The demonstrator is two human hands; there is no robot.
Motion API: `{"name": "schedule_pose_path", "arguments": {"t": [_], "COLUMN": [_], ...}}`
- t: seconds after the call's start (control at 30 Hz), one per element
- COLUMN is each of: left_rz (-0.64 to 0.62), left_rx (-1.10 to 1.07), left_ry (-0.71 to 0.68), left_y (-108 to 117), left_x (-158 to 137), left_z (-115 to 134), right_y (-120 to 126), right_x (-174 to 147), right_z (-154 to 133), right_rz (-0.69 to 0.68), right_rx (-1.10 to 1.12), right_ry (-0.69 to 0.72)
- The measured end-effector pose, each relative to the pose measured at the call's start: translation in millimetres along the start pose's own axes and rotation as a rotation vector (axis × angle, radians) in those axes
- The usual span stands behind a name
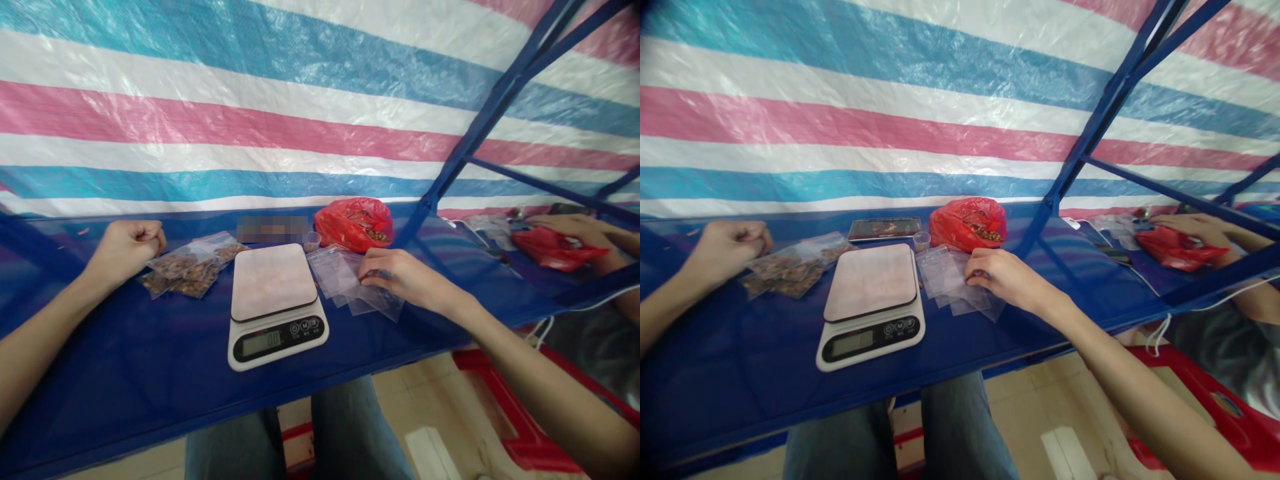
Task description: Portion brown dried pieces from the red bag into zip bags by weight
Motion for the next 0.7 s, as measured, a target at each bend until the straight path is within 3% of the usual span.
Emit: {"name": "schedule_pose_path", "arguments": {"t": [0.23, 0.4, 0.7], "left_rz": [0.007, 0.007, -0.022], "left_rx": [0.006, -0.007, -0.033], "left_ry": [0.007, 0.024, 0.019], "left_y": [-0.9, -0.6, -1.2], "left_x": [0.5, -0.5, -0.5], "left_z": [-0.6, -5.8, -7.7], "right_y": [4.8, -17.3, -37.1], "right_x": [27.3, 48.0, 55.6], "right_z": [-31.6, -54.8, -52.8], "right_rz": [0.167, 0.044, -0.045], "right_rx": [0.226, 0.363, 0.369], "right_ry": [0.037, 0.02, -0.084]}}
Point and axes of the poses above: each hand's wrist, its own x-axis towards the middle knuckle, its own y-axis out of the back of the hand, z = x × y, the point moved 2 cm from there along x, towards the middle knuckle, and after that the axes turned 10 degrees about -y, right-handed, at the moved point
